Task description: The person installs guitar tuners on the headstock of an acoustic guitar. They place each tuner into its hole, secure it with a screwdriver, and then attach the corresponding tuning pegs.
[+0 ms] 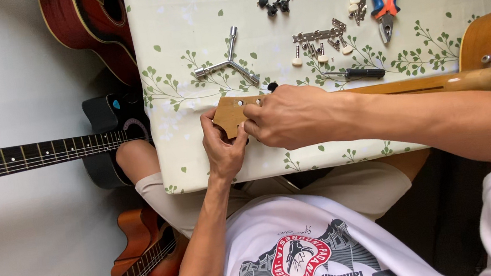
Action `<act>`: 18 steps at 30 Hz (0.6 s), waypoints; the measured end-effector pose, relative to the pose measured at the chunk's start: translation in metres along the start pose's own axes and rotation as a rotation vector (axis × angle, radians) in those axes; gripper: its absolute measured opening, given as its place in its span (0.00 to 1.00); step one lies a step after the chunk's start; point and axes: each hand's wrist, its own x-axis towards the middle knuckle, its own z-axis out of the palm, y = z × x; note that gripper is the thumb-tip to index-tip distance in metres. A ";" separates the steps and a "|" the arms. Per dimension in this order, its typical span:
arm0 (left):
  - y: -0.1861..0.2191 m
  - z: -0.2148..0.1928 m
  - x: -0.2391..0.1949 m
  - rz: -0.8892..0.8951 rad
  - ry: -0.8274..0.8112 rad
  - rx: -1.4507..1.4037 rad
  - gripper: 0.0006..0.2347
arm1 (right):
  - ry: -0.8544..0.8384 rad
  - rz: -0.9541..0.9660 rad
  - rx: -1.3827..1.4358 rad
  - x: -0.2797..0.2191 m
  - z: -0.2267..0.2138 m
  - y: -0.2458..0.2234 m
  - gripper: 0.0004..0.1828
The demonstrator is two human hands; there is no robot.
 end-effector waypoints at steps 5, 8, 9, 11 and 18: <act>-0.002 0.002 -0.001 -0.013 0.019 0.018 0.18 | 0.002 0.132 0.115 0.003 0.007 -0.007 0.10; -0.004 0.002 -0.001 -0.018 0.022 0.031 0.18 | -0.008 0.227 0.159 0.005 0.013 -0.011 0.11; -0.004 0.001 -0.001 -0.020 0.025 0.029 0.18 | -0.018 0.257 0.173 0.006 0.012 -0.012 0.14; 0.001 0.002 -0.001 -0.017 0.030 0.032 0.18 | 0.000 0.281 0.183 0.006 0.008 -0.014 0.14; 0.006 0.006 -0.001 -0.027 0.050 0.080 0.19 | 0.016 0.423 0.274 0.008 0.018 -0.023 0.15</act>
